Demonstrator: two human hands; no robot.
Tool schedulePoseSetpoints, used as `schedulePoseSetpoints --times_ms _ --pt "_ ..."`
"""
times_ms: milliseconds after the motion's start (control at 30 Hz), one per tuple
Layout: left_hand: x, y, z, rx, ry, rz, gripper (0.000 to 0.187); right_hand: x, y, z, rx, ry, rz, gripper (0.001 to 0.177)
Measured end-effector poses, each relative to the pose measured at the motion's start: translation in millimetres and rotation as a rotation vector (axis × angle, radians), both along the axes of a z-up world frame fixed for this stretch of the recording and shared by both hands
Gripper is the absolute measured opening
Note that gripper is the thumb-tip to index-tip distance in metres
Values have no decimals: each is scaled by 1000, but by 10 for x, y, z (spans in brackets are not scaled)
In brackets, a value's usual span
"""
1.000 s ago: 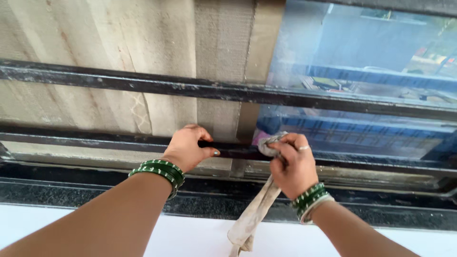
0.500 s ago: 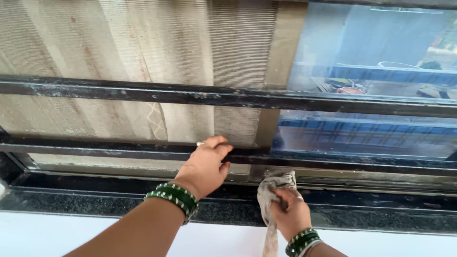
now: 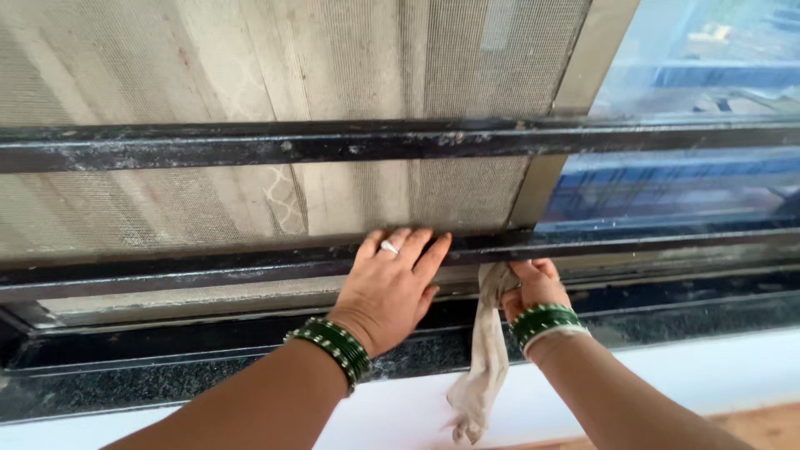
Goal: The person prepares a cleaning solution in a bucket using a mug and a cloth, then wipes the glass panes and the metal grill of a window with the wet cloth.
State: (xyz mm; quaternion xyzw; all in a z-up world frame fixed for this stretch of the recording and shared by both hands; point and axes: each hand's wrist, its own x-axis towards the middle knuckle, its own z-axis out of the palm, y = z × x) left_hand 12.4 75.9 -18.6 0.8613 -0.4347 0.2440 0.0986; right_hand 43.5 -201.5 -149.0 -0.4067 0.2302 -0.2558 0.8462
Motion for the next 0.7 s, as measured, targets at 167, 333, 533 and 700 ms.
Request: schedulePoseSetpoints --times_ms 167,333,533,700 --pt "32 -12 -106 15 -41 10 72 25 204 -95 -701 -20 -224 38" --pt "63 -19 -153 -7 -56 -4 74 -296 574 -50 -1529 23 -449 84" --pt "36 -87 -167 -27 -4 43 75 -387 789 106 -1426 512 -110 76" --pt "-38 -98 -134 -2 73 89 80 -306 785 -99 -1341 571 -12 89"
